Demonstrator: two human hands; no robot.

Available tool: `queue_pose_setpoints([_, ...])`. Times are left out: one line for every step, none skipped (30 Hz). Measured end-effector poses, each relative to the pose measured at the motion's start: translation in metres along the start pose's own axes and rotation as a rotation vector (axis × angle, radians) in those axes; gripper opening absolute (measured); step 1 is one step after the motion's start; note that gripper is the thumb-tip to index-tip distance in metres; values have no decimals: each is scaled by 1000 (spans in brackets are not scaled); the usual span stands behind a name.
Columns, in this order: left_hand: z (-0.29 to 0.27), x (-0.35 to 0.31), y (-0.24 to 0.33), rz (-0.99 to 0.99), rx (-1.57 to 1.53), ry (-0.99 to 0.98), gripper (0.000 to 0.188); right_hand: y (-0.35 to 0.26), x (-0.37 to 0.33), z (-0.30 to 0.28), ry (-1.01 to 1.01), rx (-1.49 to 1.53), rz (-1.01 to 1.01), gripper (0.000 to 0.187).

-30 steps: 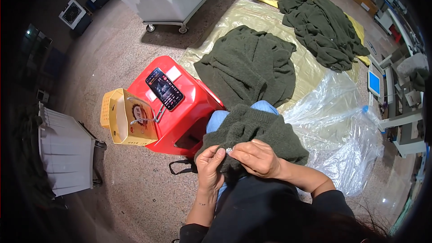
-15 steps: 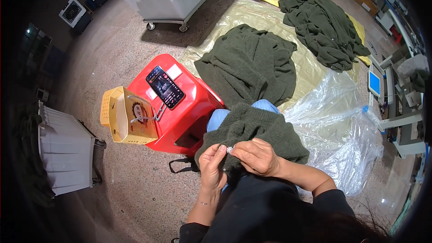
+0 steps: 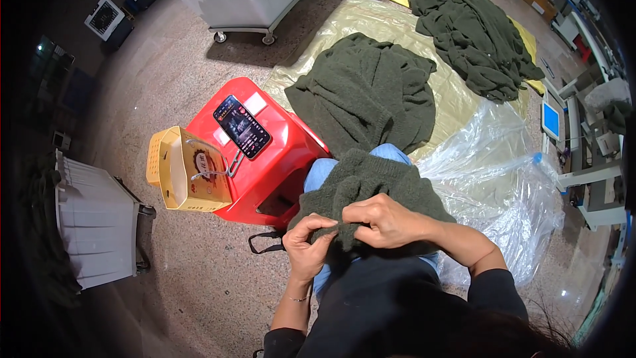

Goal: Inspecting green textile garments for quality control, checking seams and material integrity.

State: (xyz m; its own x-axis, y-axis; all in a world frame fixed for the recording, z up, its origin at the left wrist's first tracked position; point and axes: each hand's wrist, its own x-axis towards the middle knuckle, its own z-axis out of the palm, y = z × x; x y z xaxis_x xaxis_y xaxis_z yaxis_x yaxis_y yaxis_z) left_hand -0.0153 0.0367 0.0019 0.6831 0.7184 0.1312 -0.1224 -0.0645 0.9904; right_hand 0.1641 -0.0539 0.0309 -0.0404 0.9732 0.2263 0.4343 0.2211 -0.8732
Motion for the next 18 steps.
queue_pose_setpoints([3, -1, -1, 4, 6, 65, 12, -1, -2, 5, 0, 0, 1, 17])
queue_pose_setpoints([9, -3, -1, 4, 5, 65, 12, -3, -5, 13, 113, -41, 5, 13])
queue_pose_setpoints([15, -5, 2, 123, 141, 151, 13, -5, -6, 21, 222, -77, 5, 14])
queue_pose_setpoints([20, -7, 3, 242, 274, 231, 14, -8, -7, 27, 298, -114, -3, 17])
queue_pose_setpoints([22, -8, 3, 242, 274, 232, 14, -10, -7, 30, 345, -135, -28, 18])
queue_pose_setpoints([24, -9, 3, 281, 284, 269, 14, -10, -8, 32, 359, -194, -67, 17])
queue_pose_setpoints([26, -10, 3, 319, 293, 304, 15, -9, -10, 33, 375, -253, -103, 17])
queue_pose_setpoints([27, -9, 4, 267, 216, 272, 16, -8, -10, 34, 377, -254, -101, 17])
queue_pose_setpoints([27, -9, 5, 266, 215, 269, 16, -6, -11, 34, 367, -355, -138, 16])
queue_pose_setpoints([28, -8, 7, 192, 120, 256, 17, -5, -10, 33, 355, -455, -179, 17])
queue_pose_setpoints([28, -7, 9, 117, 26, 242, 18, -4, -11, 32, 357, -455, -179, 17])
queue_pose_setpoints([26, -8, 10, 116, 43, 224, 19, -3, -11, 31, 331, -447, -177, 18])
queue_pose_setpoints([24, -7, 8, 116, 44, 224, 19, -1, -12, 31, 303, -439, -175, 20])
queue_pose_setpoints([21, -7, 5, 123, 54, 219, 18, 1, -12, 30, 304, -439, -175, 20])
queue_pose_setpoints([19, -6, 4, 129, 65, 214, 17, 3, -12, 27, 280, -359, -133, 23])
queue_pose_setpoints([17, -6, 3, 129, 66, 214, 17, 5, -12, 25, 255, -280, -90, 26])
queue_pose_setpoints([16, -3, 3, 139, 76, 188, 17, 4, -11, 22, 255, -279, -91, 26])
queue_pose_setpoints([15, -3, 3, 147, 85, 165, 16, 2, -11, 18, 193, -304, -99, 28])
